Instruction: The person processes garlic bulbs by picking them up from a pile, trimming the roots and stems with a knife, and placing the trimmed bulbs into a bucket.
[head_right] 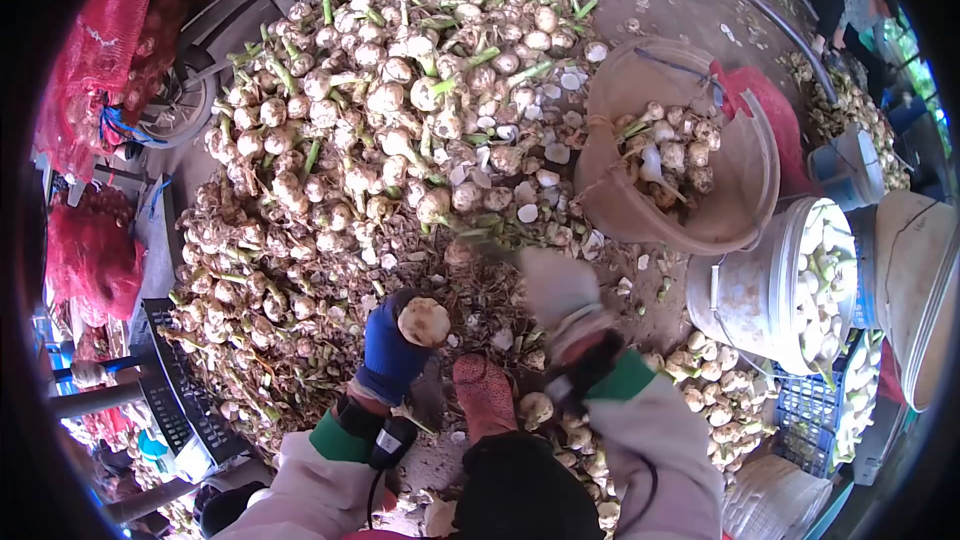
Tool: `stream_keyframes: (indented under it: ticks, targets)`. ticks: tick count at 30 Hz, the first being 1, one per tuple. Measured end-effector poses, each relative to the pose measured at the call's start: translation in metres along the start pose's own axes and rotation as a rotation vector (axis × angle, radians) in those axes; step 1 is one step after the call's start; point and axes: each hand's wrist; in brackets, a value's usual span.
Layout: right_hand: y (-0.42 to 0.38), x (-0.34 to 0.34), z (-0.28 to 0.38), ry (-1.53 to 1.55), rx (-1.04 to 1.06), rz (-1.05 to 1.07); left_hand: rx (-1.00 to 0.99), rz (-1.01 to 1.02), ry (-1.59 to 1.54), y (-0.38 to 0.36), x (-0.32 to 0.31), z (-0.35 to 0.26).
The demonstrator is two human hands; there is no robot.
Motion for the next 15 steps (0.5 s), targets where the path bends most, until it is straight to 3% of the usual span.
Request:
stream_keyframes:
  ticks: [1, 2, 3, 5, 6, 7, 8, 9, 11, 12, 13, 15]
  targets:
    - [-0.008, -0.013, -0.017, 0.146, -0.214, 0.015, -0.003, 0.002, 0.005, 0.003, -0.001, 0.005]
    - [-0.007, -0.018, -0.024, 0.287, -0.414, 0.031, 0.021, 0.017, -0.228, 0.01, -0.007, 0.013]
    - [-0.015, -0.028, -0.017, 0.283, -0.417, 0.039, 0.054, 0.046, -0.468, 0.01, -0.016, 0.017]
    - [-0.024, -0.039, 0.013, 1.247, -0.726, 0.185, 0.123, 0.054, -0.527, 0.012, -0.036, 0.01]
    - [-0.031, -0.056, 0.014, 1.244, -0.717, 0.173, 0.321, 0.059, -0.861, 0.003, -0.055, 0.039]
    - [-0.04, -0.083, 0.014, 1.042, -0.323, -0.033, 0.533, 0.064, -1.188, -0.003, -0.066, 0.055]
    - [-0.041, -0.09, 0.019, 0.817, 0.056, -0.223, 0.136, -0.163, -0.77, -0.008, -0.073, 0.039]
    - [-0.047, -0.093, 0.02, 0.827, 0.05, -0.219, 0.146, -0.162, -0.763, -0.014, -0.062, 0.03]
    - [-0.032, -0.067, 0.022, 1.895, -1.033, -0.036, 0.216, 0.053, -1.038, -0.011, -0.041, 0.016]
    - [-0.027, -0.062, 0.01, 1.662, -0.874, -0.003, 0.099, -0.123, -0.774, -0.008, -0.042, 0.01]
    - [-0.013, -0.046, 0.014, 1.665, -0.869, -0.004, 0.095, -0.124, -0.77, -0.003, -0.031, -0.006]
    - [0.004, 0.006, 0.036, 1.064, -0.39, -0.312, 0.059, 0.045, -0.156, 0.005, -0.005, -0.046]
Point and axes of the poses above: each hand's wrist, its own y-axis towards the middle knuckle, its own x-axis out of the back of the hand, z = x × y, and after that the axes turned 4 degrees about -z, right-handed
